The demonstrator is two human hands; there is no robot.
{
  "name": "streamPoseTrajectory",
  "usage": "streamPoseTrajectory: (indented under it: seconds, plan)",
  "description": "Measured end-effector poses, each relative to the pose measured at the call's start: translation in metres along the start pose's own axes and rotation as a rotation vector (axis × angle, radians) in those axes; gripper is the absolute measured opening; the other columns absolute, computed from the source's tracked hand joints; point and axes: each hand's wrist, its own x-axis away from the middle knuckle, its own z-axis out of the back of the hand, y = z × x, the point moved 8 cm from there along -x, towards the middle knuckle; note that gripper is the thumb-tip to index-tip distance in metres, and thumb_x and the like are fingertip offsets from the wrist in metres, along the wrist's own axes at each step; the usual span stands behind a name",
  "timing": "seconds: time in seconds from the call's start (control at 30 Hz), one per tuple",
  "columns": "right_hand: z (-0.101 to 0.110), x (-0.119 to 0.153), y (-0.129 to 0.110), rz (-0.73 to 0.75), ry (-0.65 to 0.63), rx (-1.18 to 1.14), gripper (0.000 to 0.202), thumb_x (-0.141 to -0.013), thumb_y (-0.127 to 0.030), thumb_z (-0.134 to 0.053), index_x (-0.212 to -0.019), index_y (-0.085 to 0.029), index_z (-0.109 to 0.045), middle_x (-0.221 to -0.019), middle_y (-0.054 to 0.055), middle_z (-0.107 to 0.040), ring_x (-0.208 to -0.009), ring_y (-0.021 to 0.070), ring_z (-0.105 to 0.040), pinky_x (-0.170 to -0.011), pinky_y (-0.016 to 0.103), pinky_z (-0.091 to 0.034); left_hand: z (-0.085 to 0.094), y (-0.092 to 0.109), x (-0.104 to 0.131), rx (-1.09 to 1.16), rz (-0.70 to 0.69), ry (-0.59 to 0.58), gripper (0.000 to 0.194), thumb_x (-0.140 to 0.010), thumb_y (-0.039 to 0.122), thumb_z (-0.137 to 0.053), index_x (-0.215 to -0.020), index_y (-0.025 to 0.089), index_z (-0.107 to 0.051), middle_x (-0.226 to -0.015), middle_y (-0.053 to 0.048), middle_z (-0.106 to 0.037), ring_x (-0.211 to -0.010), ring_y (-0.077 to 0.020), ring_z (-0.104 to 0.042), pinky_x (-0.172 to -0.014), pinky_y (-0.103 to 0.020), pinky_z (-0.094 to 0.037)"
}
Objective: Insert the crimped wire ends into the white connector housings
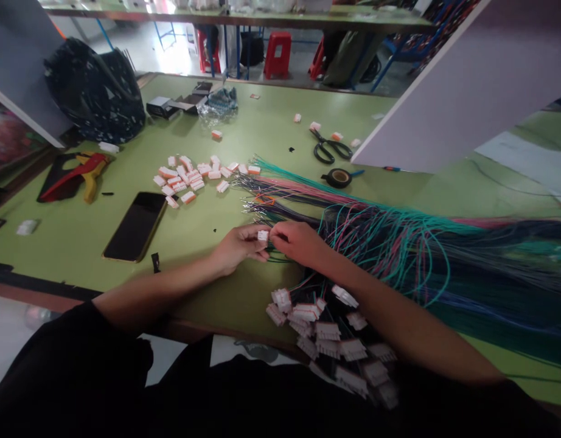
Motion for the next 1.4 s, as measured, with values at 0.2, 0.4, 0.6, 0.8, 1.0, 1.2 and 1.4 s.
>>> streamPoseTrajectory:
  seconds: [0.2, 0.4, 0.6, 0.8, 1.0, 1.2, 1.4]
  plan:
    - [0.043, -0.022, 0.047, -0.123, -0.045, 0.173, 0.023, -0.079, -0.023, -0.047, -0.074, -0.015, -0.068, -0.076, 0.004, -0.067, -0.069, 0.0152, -0.057, -0.062, 0.025, -0.037, -0.003, -0.001, -0.001, -0.017, 0.009, -0.080, 0.034, -0.066, 0.013, -0.071, -0.099, 0.013, -0.062, -0.062, 0.004, -0.061, -0.052, -0.0079, -0.060, -0.055, -0.022, -0.051]
    - [0.054, -0.038, 0.089, -0.278, -0.051, 0.662, 0.026, -0.079, -0.015, -0.046, -0.093, -0.012, -0.068, -0.099, 0.015, -0.068, -0.087, 0.0233, -0.060, -0.066, 0.029, -0.037, -0.001, -0.003, -0.003, 0.001, 0.034, -0.077, 0.034, -0.066, 0.010, -0.070, -0.099, 0.013, -0.062, -0.063, 0.004, -0.061, -0.054, -0.0080, -0.061, -0.056, -0.022, -0.052]
    - [0.046, -0.035, 0.082, -0.228, -0.071, 0.728, 0.028, -0.079, -0.015, -0.042, -0.092, -0.010, -0.067, -0.097, 0.017, -0.068, -0.084, 0.0254, -0.060, -0.061, 0.031, -0.035, 0.000, -0.004, -0.004, 0.011, 0.036, -0.087, 0.037, -0.065, 0.012, -0.073, -0.100, 0.013, -0.062, -0.066, 0.003, -0.061, -0.055, -0.0086, -0.061, -0.057, -0.024, -0.052]
    - [0.078, -0.026, 0.103, -0.318, 0.112, 0.493, 0.018, -0.070, -0.018, -0.049, -0.078, -0.018, -0.066, -0.079, 0.006, -0.068, -0.072, 0.0188, -0.058, -0.059, 0.027, -0.036, 0.000, -0.005, -0.005, 0.030, 0.035, -0.110, 0.034, -0.066, 0.012, -0.071, -0.099, 0.014, -0.061, -0.066, 0.004, -0.060, -0.056, -0.0084, -0.061, -0.058, -0.024, -0.052]
    - [0.067, -0.024, 0.089, -0.296, 0.169, 0.289, 0.026, -0.071, -0.021, -0.051, -0.091, -0.018, -0.067, -0.086, 0.005, -0.069, -0.073, 0.0172, -0.058, -0.061, 0.026, -0.038, 0.000, -0.005, -0.005, 0.027, 0.026, -0.114, 0.035, -0.065, 0.014, -0.073, -0.098, 0.015, -0.060, -0.065, 0.004, -0.060, -0.055, -0.0079, -0.061, -0.056, -0.022, -0.052]
    - [0.071, -0.016, 0.084, -0.408, 0.037, 0.575, 0.023, -0.078, -0.026, -0.045, -0.073, -0.018, -0.067, -0.080, 0.011, -0.067, -0.076, 0.0247, -0.059, -0.060, 0.032, -0.035, -0.001, -0.004, -0.005, 0.036, 0.037, -0.098, 0.035, -0.065, 0.012, -0.072, -0.097, 0.014, -0.059, -0.064, 0.004, -0.060, -0.055, -0.0087, -0.061, -0.056, -0.023, -0.051]
    - [0.121, 0.011, 0.095, -0.386, 0.210, -0.152, 0.018, -0.069, -0.030, -0.047, -0.055, -0.020, -0.050, -0.056, 0.002, -0.050, -0.052, 0.0124, -0.044, -0.052, 0.028, -0.034, -0.001, -0.003, -0.006, 0.025, 0.030, -0.115, 0.033, -0.067, 0.015, -0.071, -0.097, 0.015, -0.057, -0.068, 0.004, -0.058, -0.056, -0.0079, -0.061, -0.057, -0.022, -0.051]
